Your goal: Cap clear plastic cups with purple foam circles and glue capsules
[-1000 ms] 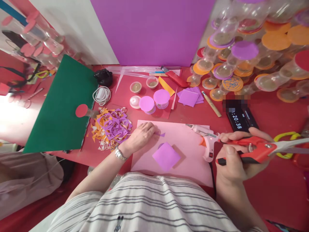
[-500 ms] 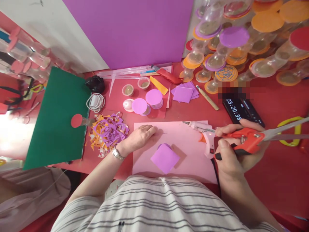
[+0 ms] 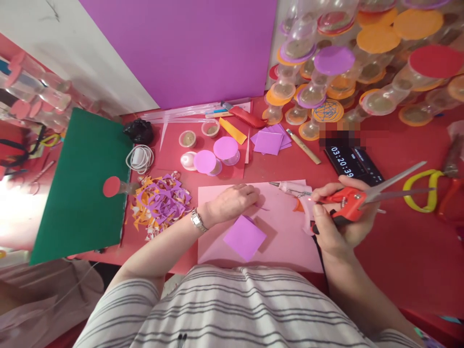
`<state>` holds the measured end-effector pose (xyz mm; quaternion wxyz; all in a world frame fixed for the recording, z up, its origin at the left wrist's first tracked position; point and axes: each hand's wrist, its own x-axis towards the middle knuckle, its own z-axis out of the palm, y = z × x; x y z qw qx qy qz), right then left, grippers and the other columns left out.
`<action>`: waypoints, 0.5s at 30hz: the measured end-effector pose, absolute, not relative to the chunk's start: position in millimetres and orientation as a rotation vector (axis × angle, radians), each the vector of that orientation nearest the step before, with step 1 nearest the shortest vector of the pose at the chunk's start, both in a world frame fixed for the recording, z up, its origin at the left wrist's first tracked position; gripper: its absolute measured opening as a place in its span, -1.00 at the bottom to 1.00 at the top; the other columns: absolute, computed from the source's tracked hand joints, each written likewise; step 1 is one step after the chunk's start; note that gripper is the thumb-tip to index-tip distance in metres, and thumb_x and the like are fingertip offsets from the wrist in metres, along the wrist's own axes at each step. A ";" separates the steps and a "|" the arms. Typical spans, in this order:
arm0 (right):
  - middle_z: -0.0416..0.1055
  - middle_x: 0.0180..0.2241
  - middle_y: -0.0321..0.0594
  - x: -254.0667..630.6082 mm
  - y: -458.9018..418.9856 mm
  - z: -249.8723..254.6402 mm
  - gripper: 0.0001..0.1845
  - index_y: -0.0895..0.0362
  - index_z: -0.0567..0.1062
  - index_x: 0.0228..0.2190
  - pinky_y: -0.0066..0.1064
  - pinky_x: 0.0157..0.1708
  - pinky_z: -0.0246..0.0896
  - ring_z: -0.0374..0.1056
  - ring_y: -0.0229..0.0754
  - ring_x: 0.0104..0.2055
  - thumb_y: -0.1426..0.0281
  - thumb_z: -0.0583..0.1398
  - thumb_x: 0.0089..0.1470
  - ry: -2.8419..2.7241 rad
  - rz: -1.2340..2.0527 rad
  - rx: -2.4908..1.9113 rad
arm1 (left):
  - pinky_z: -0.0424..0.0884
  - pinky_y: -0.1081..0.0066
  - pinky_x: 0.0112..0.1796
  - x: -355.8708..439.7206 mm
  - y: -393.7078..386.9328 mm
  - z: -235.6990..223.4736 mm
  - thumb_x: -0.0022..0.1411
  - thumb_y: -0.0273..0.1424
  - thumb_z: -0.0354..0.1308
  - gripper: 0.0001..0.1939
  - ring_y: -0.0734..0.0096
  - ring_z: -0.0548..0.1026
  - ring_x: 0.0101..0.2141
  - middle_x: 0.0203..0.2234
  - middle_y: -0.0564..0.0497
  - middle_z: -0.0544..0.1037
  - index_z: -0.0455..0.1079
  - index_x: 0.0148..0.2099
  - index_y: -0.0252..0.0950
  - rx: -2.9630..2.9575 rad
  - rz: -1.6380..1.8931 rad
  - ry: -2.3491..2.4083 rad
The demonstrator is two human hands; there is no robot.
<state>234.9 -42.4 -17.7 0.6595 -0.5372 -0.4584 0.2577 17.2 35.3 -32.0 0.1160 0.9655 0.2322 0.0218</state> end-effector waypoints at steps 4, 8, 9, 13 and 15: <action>0.40 -0.34 -0.31 235.9 -43.6 -19.0 -0.50 -0.05 0.37 0.00 -0.26 -0.47 0.35 0.37 -0.15 -0.42 0.32 0.36 0.02 -1.060 0.574 -1.234 | 0.52 0.33 -0.23 18.5 33.8 -34.4 0.44 -0.48 0.00 -0.82 0.30 0.56 -0.33 -0.32 -0.10 0.54 0.42 -0.16 -0.37 2.868 0.021 0.678; 0.41 -0.35 -0.32 236.7 -43.4 -19.6 -0.51 -0.04 0.37 0.01 -0.29 -0.48 0.32 0.36 -0.17 -0.45 0.33 0.34 0.04 -1.084 0.558 -1.227 | 0.53 0.33 -0.25 19.8 33.1 -35.8 0.43 -0.49 -0.04 -0.81 0.30 0.55 -0.34 -0.34 -0.11 0.53 0.41 -0.17 -0.37 2.820 0.029 0.724; 0.41 -0.36 -0.33 236.8 -43.0 -19.7 -0.51 -0.03 0.37 0.01 -0.30 -0.48 0.31 0.35 -0.18 -0.45 0.34 0.34 0.05 -1.094 0.554 -1.216 | 0.52 0.35 -0.27 19.2 33.4 -35.1 0.44 -0.48 -0.04 -0.79 0.32 0.55 -0.35 -0.35 -0.10 0.53 0.41 -0.17 -0.36 2.789 0.042 0.737; 0.40 -0.35 -0.33 237.0 -41.9 -19.8 -0.50 0.00 0.37 0.04 -0.33 -0.44 0.31 0.35 -0.21 -0.43 0.38 0.32 0.06 -1.149 0.529 -1.192 | 0.51 0.43 -0.21 12.5 36.8 -30.2 0.49 -0.39 -0.07 -0.74 0.40 0.57 -0.30 -0.29 -0.07 0.57 0.45 -0.07 -0.34 2.617 0.181 0.714; 0.39 -0.32 -0.33 237.0 -42.2 -20.0 -0.50 0.00 0.37 0.05 -0.32 -0.41 0.31 0.35 -0.22 -0.42 0.39 0.32 0.07 -1.164 0.530 -1.189 | 0.51 0.44 -0.13 8.3 38.8 -29.6 0.50 -0.39 -0.07 -0.72 0.41 0.58 -0.23 -0.23 -0.10 0.59 0.46 -0.01 -0.34 2.569 0.256 0.646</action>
